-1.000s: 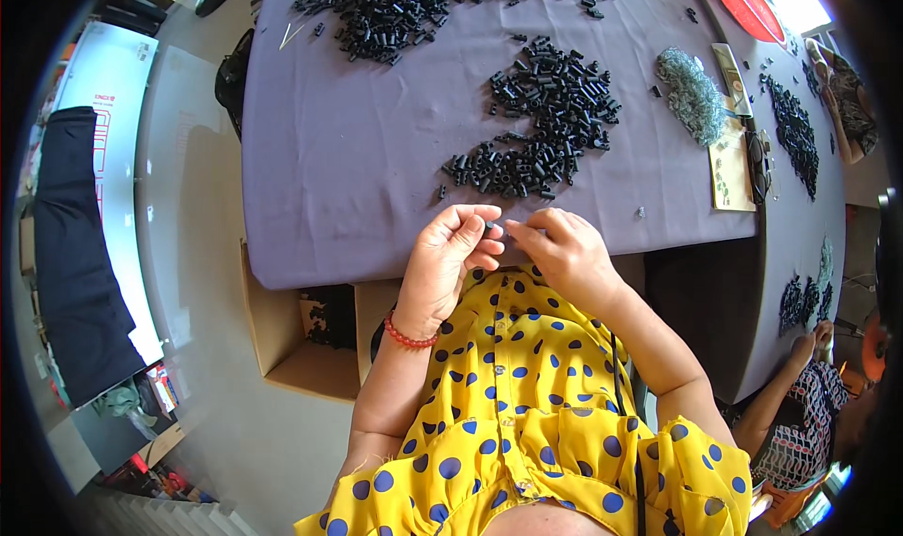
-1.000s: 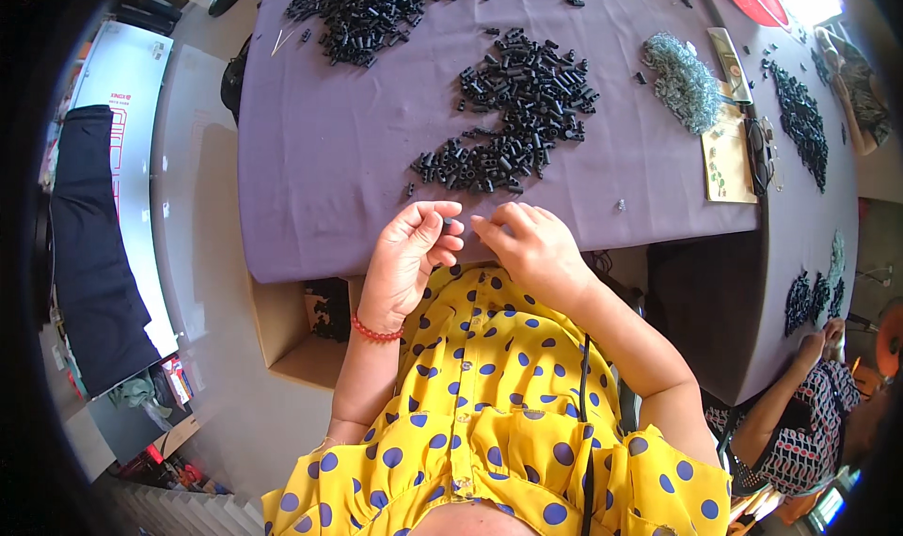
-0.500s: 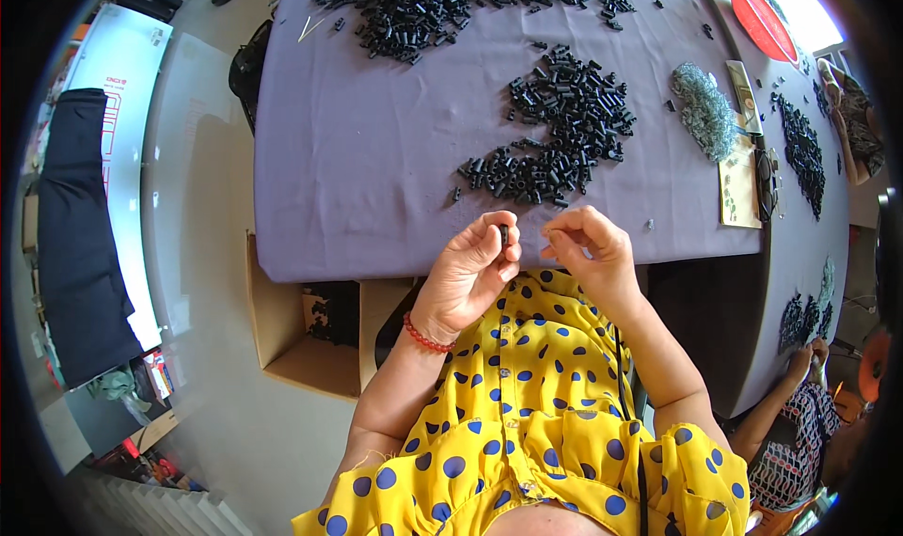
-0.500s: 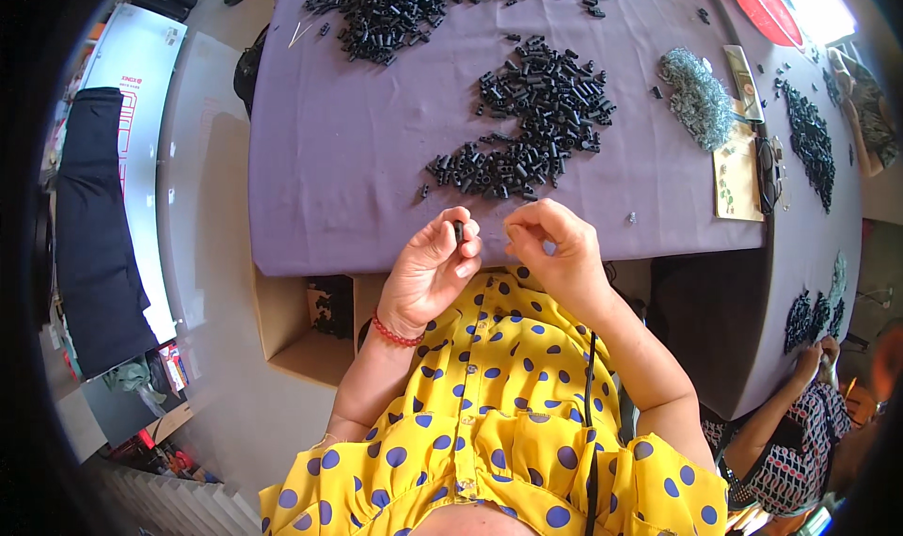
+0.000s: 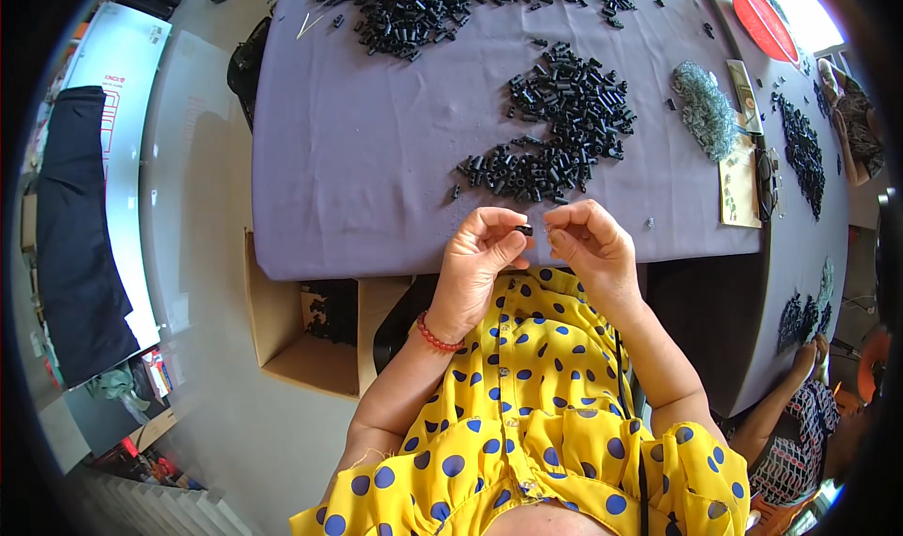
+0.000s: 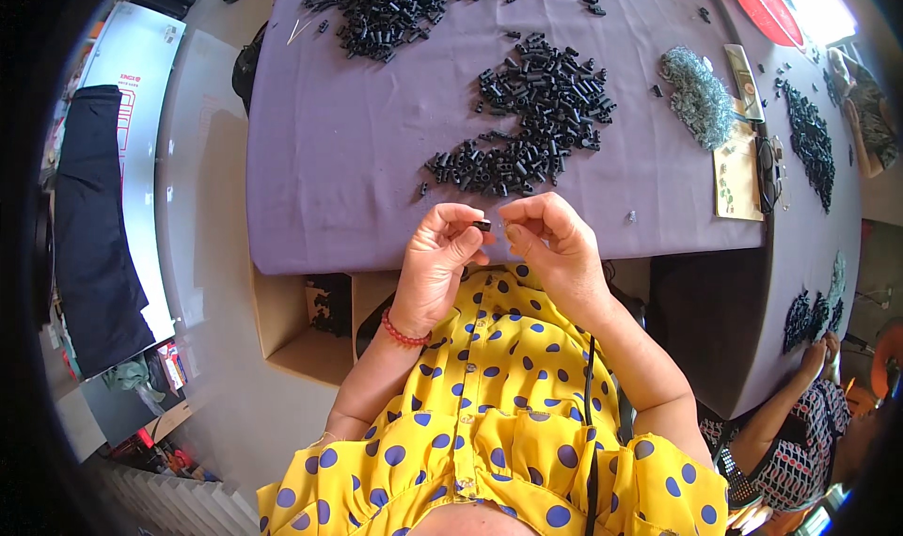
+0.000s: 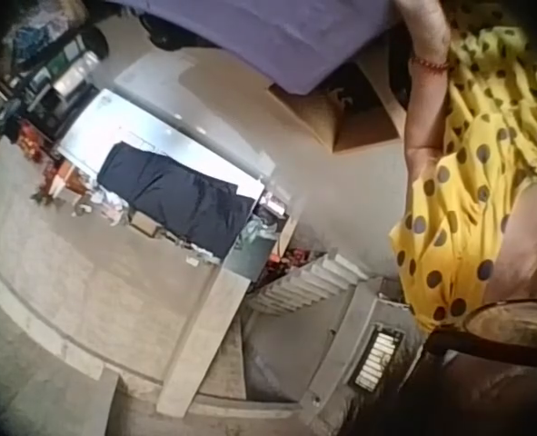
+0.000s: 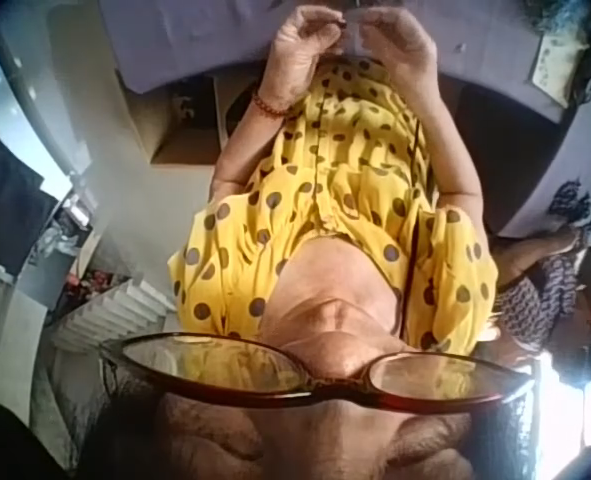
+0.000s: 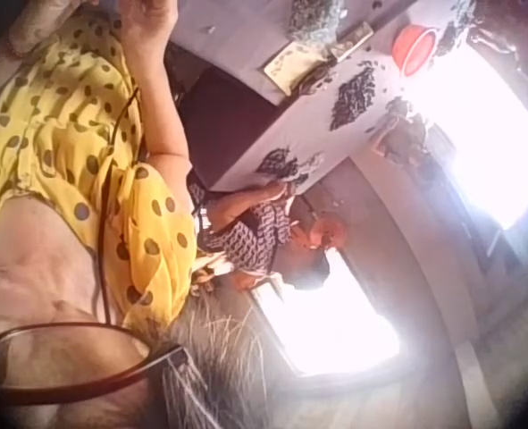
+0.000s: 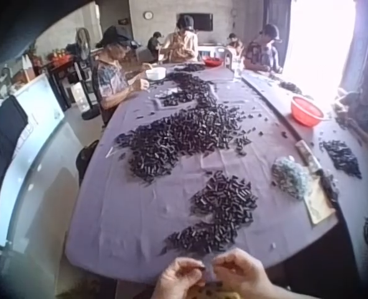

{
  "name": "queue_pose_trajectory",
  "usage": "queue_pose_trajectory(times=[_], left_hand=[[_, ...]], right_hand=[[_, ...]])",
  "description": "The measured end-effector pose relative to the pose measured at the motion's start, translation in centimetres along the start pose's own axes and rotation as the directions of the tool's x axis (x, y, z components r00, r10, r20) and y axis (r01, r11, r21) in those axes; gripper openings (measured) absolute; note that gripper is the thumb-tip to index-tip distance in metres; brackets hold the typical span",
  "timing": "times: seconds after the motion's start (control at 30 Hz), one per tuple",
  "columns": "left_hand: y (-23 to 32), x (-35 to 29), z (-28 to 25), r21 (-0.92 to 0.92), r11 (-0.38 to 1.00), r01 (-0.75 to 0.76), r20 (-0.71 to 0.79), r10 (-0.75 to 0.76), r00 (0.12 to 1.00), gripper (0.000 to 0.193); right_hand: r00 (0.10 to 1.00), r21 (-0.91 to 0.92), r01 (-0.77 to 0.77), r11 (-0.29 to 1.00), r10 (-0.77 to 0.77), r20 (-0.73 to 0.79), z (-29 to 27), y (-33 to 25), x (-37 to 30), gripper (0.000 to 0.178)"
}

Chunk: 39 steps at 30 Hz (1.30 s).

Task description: Assembling small black plastic components by hand on a workbench.

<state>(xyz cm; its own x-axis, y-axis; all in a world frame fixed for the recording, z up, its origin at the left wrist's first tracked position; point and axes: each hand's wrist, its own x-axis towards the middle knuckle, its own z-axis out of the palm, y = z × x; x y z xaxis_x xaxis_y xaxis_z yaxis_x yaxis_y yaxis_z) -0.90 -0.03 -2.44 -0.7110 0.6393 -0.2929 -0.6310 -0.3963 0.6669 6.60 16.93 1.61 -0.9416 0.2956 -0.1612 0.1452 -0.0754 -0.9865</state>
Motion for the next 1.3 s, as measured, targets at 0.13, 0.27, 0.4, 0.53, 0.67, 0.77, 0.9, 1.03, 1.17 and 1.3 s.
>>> queue_pose_trajectory(times=[0.13,0.27,0.4,0.53,0.67,0.77,0.9,1.03,1.17,1.3], left_hand=[[-0.2,-0.1,0.8,0.037,0.999,-0.037,-0.007,0.038,0.999,0.018],[-0.1,-0.1,1.1,0.034,0.999,-0.041,0.014,0.040,0.999,0.017],[0.0,-0.1,1.1,0.095,0.996,-0.001,0.020,-0.001,1.000,0.018],[0.0,-0.2,1.0,0.086,0.995,0.047,-0.019,-0.045,0.999,0.019],[-0.1,-0.1,1.3,0.073,0.996,0.052,-0.059,-0.048,0.997,0.017],[-0.3,-0.1,1.3,0.101,0.994,0.042,-0.062,-0.036,0.997,0.016],[-0.2,-0.2,1.1,0.136,0.989,0.056,-0.055,-0.048,0.997,0.016],[0.3,-0.2,1.0,0.140,0.987,0.080,-0.084,-0.069,0.994,0.018],[0.6,-0.1,0.8,0.085,0.991,0.100,-0.082,-0.093,0.992,0.019],[0.9,-0.2,1.1,0.054,0.990,0.131,-0.089,-0.126,0.988,0.019]], right_hand=[[0.999,-0.031,-0.032,0.999,0.031,-0.019,-0.1,0.4,0.1,0.022],[1.000,-0.041,-0.020,0.999,0.020,-0.016,-0.2,0.8,0.2,0.022],[0.992,-0.262,0.125,0.957,-0.121,0.031,-0.8,0.8,0.4,0.022],[0.972,-0.472,0.232,0.851,-0.225,0.072,-0.6,0.0,0.2,0.028],[0.929,-0.505,0.353,0.788,-0.358,0.091,-0.5,1.0,0.2,0.032],[0.877,-0.614,0.437,0.657,-0.463,0.129,-0.4,1.1,0.1,0.035],[0.773,-0.711,0.564,0.421,-0.572,0.275,-0.4,0.8,-0.1,0.039],[0.946,-0.496,0.243,0.833,-0.316,-0.067,-0.6,1.3,0.2,0.031],[0.914,-0.664,0.179,0.726,-0.373,-0.161,-2.0,1.7,2.5,0.020],[0.871,-0.798,0.244,0.552,-0.487,-0.070,-2.5,2.3,3.6,0.017]])
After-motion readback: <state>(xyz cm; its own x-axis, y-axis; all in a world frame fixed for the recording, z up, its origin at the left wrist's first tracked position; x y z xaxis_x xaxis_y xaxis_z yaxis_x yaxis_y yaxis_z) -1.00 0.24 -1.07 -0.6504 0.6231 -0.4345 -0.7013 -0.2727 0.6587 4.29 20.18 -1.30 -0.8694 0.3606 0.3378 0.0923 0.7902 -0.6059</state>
